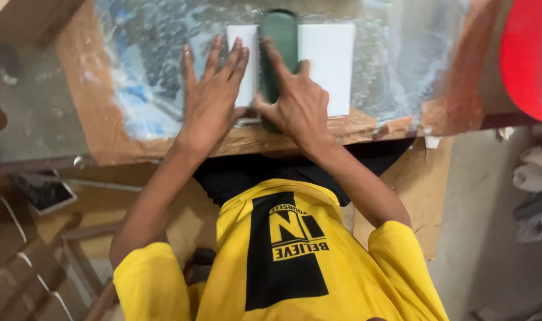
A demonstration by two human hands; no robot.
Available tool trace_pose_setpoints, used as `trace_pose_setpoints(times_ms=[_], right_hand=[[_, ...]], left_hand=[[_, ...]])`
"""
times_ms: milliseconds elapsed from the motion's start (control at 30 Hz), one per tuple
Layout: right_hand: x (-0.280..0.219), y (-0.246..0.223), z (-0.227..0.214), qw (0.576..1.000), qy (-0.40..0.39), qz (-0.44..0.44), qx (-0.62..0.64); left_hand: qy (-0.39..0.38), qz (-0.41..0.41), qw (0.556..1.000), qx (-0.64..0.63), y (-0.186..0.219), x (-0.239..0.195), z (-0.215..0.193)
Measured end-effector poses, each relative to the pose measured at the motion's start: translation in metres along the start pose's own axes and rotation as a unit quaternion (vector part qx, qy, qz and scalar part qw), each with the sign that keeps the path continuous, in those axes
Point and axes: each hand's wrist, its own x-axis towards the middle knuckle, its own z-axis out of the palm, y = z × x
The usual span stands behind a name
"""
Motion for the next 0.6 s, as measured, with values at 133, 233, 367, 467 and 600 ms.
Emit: trace_pose_setpoints(times_ms=[133, 233, 367, 467, 600], right_hand=[[-0.012, 0.077, -0.014, 0.984, 0.053, 0.093, -0.145], [-0.035, 0.156, -0.054, 0.960, 0.085, 0.148, -0.222], [-0.033, 0.149, -0.095, 0.983, 0.120, 0.093, -0.106], [-0.013, 0.056, -0.065, 0.993, 0.080, 0.084, 0.031], [0.035, -0.081, 0.029, 0.996, 0.040, -0.055, 0.066]], left_hand=[[-0.002, -0.010, 0.999, 0.032, 0.004, 0.004, 0.009], [-0.162, -0.025, 0.965, 0.206, 0.051, 0.016, 0.041], [0.054, 0.145, 0.987, 0.042, 0.162, 0.031, 0.096], [0.197, 0.109, 0.940, 0.256, 0.210, 0.035, 0.118], [0.215, 0.084, 0.944, 0.234, 0.199, 0.041, 0.121]])
